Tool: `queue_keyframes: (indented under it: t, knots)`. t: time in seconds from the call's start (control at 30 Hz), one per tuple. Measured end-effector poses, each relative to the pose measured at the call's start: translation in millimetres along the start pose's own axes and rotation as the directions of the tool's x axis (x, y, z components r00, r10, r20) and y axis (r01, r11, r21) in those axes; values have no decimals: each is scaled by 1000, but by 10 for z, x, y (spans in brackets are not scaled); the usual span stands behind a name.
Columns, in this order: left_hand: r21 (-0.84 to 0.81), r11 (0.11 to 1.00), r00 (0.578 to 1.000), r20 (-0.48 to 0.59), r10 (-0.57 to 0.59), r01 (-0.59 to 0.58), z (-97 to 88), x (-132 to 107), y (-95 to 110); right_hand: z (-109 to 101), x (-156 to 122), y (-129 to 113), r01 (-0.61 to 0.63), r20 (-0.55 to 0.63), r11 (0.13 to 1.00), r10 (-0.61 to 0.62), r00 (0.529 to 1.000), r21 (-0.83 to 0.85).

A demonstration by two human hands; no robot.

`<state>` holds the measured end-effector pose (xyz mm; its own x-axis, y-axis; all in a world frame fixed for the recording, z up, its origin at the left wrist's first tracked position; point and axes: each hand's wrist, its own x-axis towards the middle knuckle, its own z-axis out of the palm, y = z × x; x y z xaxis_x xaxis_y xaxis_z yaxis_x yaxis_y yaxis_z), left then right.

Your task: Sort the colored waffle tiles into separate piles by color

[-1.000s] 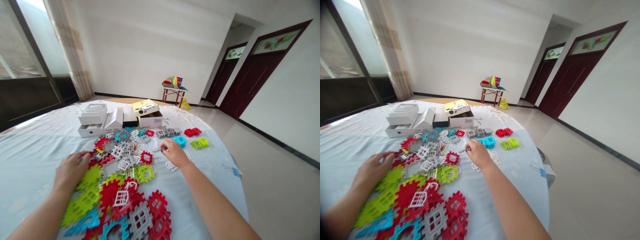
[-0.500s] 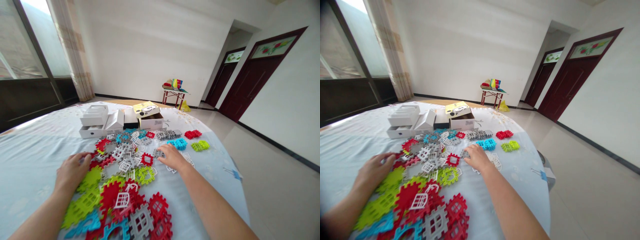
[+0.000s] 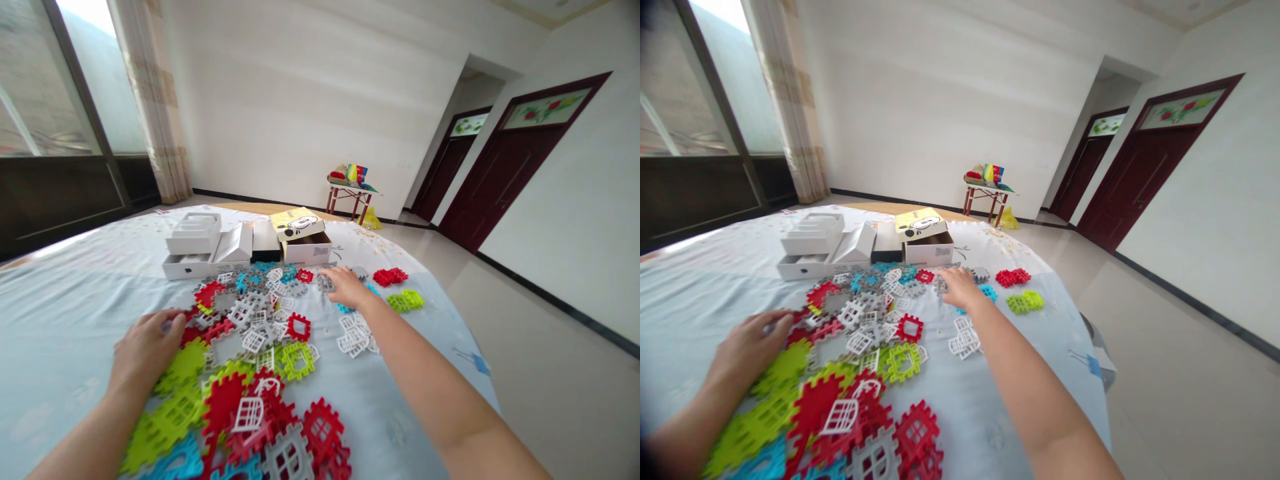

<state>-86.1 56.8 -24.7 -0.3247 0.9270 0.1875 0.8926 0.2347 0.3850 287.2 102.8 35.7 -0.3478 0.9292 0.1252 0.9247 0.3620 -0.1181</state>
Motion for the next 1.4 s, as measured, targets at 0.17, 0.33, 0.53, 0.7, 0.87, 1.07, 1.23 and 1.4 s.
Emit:
queue_keyframes:
  t: [0.17, 0.33, 0.53, 0.7, 0.87, 1.07, 1.23, 1.4]
  knots:
    - [0, 1000, 1000, -2, -13, 13, 1, -8, 5, -39, 311, 206, -94, 24, 994, 95, 995, -63]
    - [1, 1000, 1000, -10, -18, 18, 0, -11, 2, 43, 471, 290, -120, 96, 988, 129, 987, -94]
    - [-3, 1000, 999, -34, -8, 8, 13, -8, -7, 81, 519, 97, -45, -27, 998, 44, 999, -51]
    - [-13, 1000, 999, -34, 12, -13, 29, -12, -28, 220, 660, -208, 4, 30, 1000, -3, 1000, -28]
    - [-18, 1000, 999, -54, 5, -6, 31, -23, -22, 428, 938, -386, -72, 124, 997, 68, 990, 33]
    - [-26, 999, 997, -69, 18, -20, -3, -57, 4, 537, 1042, -568, -114, 150, 992, 105, 983, 54]
    - [-38, 999, 997, -76, 23, -26, -4, -55, 5, 505, 835, -628, -49, 128, 992, 34, 991, 115]
    - [-35, 999, 997, -73, 30, -32, -27, -69, 34, 469, 551, -612, 38, 112, 972, -66, 992, 233]
